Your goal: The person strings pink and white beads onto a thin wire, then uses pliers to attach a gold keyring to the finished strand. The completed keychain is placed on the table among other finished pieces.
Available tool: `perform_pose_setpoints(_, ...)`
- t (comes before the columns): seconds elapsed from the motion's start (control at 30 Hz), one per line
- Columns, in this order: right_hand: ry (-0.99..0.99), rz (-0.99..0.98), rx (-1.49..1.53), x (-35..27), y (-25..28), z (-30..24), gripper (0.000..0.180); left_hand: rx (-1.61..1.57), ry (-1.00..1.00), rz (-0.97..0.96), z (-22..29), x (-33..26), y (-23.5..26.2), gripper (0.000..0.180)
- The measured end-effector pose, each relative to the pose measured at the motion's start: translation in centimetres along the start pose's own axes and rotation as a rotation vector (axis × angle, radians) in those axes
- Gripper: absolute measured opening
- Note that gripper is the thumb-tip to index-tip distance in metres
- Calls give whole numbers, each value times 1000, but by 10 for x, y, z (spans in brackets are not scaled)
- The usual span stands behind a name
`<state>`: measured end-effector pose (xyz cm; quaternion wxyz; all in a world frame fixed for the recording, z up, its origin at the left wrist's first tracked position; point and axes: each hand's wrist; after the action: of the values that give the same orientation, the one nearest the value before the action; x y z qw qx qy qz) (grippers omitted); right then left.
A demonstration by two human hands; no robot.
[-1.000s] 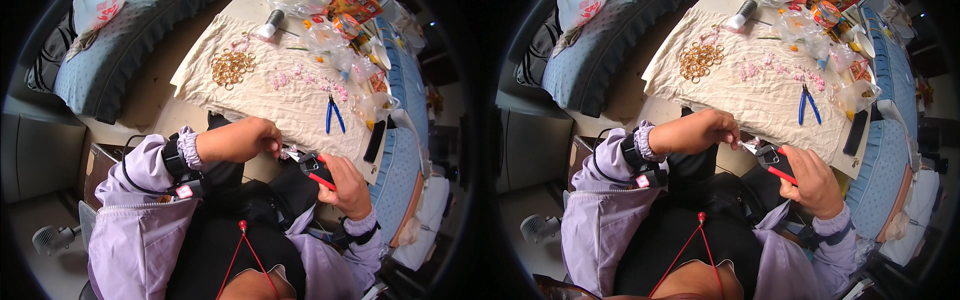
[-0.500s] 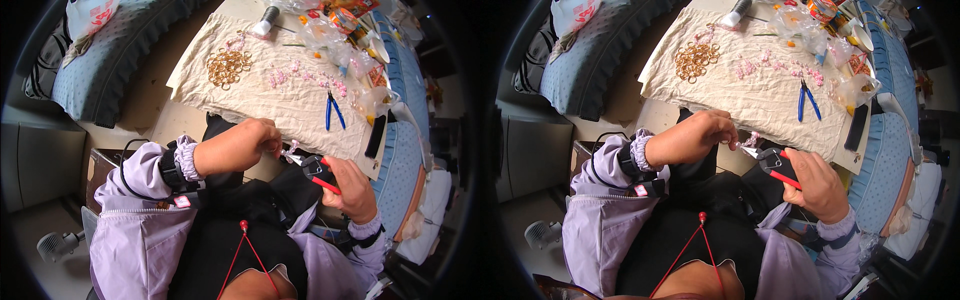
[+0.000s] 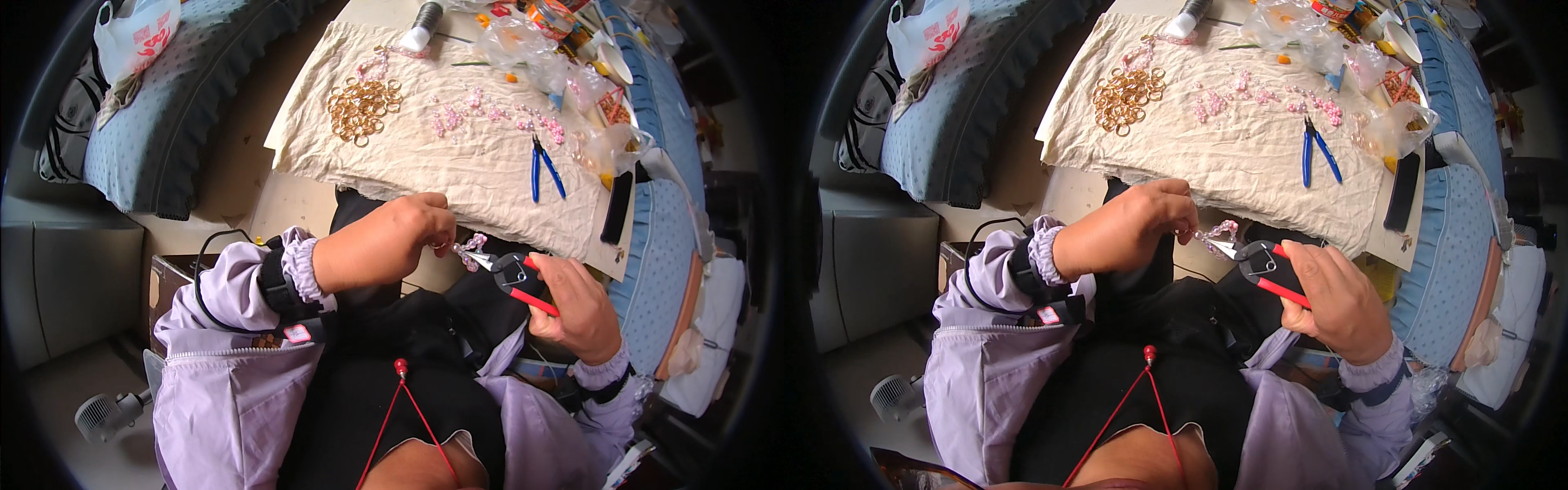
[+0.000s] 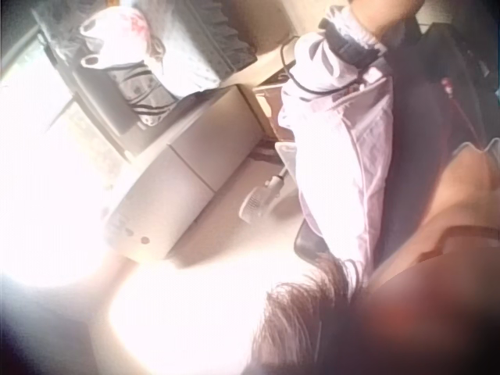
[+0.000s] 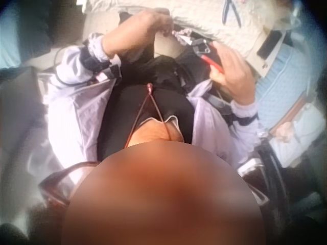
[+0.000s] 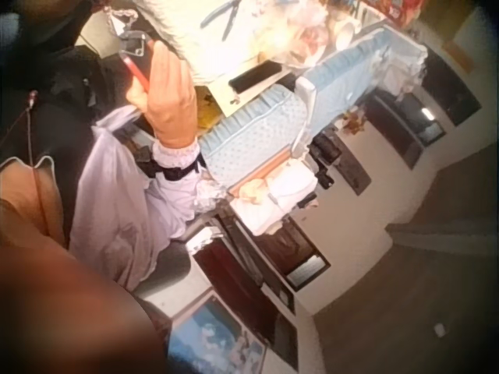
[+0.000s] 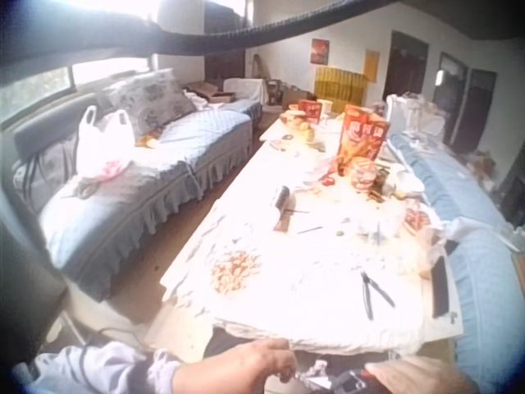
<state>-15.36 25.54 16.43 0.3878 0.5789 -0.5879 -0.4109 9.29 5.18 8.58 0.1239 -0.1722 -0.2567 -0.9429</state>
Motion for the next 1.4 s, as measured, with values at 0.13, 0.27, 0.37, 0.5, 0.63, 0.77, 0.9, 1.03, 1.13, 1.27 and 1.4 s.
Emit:
perform_pose_setpoints(0.13,27,14,-76,1,0,4,63,-348,120,26,-18,1,-3,14)
perform_pose_setpoints(0.27,31,-3,-67,1,3,6,64,-765,345,-27,-28,0,0,22)
perform_pose_setpoints(0.37,31,-13,-69,1,3,6,65,-877,447,-60,-26,1,1,27)
perform_pose_setpoints(0.5,28,-19,-69,0,3,4,64,-839,426,-162,-21,4,1,32)
perform_pose_setpoints(0.63,18,-24,-78,-1,5,2,64,-685,442,-178,-13,5,0,31)
perform_pose_setpoints(0.77,45,10,-61,-2,7,-2,63,-622,269,-33,-3,6,-5,24)
perform_pose_setpoints(0.9,59,52,-51,-4,7,-7,62,-647,241,-16,3,6,1,21)
perform_pose_setpoints(1.03,74,67,-36,-4,9,-8,63,-627,210,34,6,5,-1,20)
perform_pose_setpoints(1.13,65,63,-29,-8,9,-10,64,-630,182,30,6,3,-1,18)
perform_pose_setpoints(1.27,49,69,-7,-12,5,-9,65,-596,167,22,3,1,-3,18)
perform_pose_setpoints(1.4,18,86,-22,-10,1,-2,66,-604,271,-8,-2,5,-4,20)
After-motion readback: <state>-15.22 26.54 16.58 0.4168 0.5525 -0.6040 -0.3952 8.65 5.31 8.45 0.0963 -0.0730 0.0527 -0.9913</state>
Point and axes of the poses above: each hand's wrist, its own x-axis towards the middle knuckle, its own y-axis out of the back of the hand, z = x × y, and after that the axes turned 15 degrees about -y, right-handed
